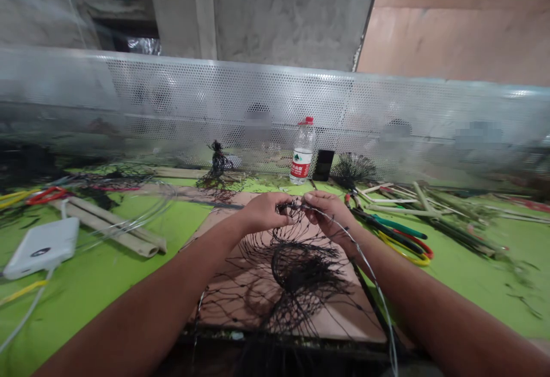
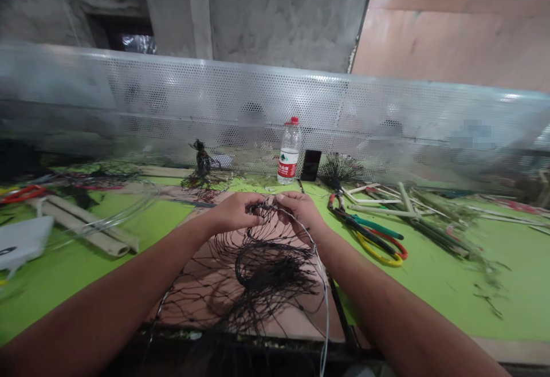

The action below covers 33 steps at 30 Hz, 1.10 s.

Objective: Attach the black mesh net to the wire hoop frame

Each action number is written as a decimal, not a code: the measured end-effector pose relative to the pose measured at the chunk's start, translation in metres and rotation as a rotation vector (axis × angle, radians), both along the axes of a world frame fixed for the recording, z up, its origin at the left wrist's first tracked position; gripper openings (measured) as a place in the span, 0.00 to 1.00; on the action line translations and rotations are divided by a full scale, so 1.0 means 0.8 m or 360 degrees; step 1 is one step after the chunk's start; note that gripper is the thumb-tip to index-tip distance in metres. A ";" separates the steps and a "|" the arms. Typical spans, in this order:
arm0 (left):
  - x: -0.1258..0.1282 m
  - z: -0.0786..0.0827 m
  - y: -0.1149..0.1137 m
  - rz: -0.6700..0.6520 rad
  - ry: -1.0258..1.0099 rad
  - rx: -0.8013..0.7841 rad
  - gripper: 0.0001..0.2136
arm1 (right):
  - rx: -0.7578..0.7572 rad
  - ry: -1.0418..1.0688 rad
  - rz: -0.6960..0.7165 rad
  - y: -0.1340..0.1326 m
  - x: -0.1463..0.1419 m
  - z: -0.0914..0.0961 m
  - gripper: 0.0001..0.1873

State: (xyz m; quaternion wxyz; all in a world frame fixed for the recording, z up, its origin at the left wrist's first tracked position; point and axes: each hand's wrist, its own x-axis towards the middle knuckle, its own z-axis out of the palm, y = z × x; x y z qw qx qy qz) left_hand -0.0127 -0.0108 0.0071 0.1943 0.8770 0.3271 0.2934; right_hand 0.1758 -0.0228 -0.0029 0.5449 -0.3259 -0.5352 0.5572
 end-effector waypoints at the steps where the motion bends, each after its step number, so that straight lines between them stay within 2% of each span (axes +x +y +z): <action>1: 0.000 0.000 0.000 0.0004 -0.0002 -0.0002 0.17 | 0.0002 0.0003 0.0006 0.000 0.000 0.000 0.11; 10: 0.001 0.001 -0.003 -0.0003 -0.0050 -0.0033 0.18 | -0.0106 0.0150 0.0056 -0.004 -0.004 -0.001 0.09; 15: 0.001 0.002 -0.005 -0.0116 -0.0074 -0.0048 0.15 | -0.0228 0.0264 0.0029 -0.012 -0.009 0.003 0.09; 21: 0.003 -0.002 0.000 0.0012 0.0009 -0.0031 0.12 | -0.0248 0.0324 0.0108 -0.008 -0.010 -0.004 0.07; 33: 0.005 -0.005 -0.002 0.0016 -0.0038 -0.0068 0.13 | -0.0245 0.0233 0.0231 -0.003 -0.010 -0.014 0.04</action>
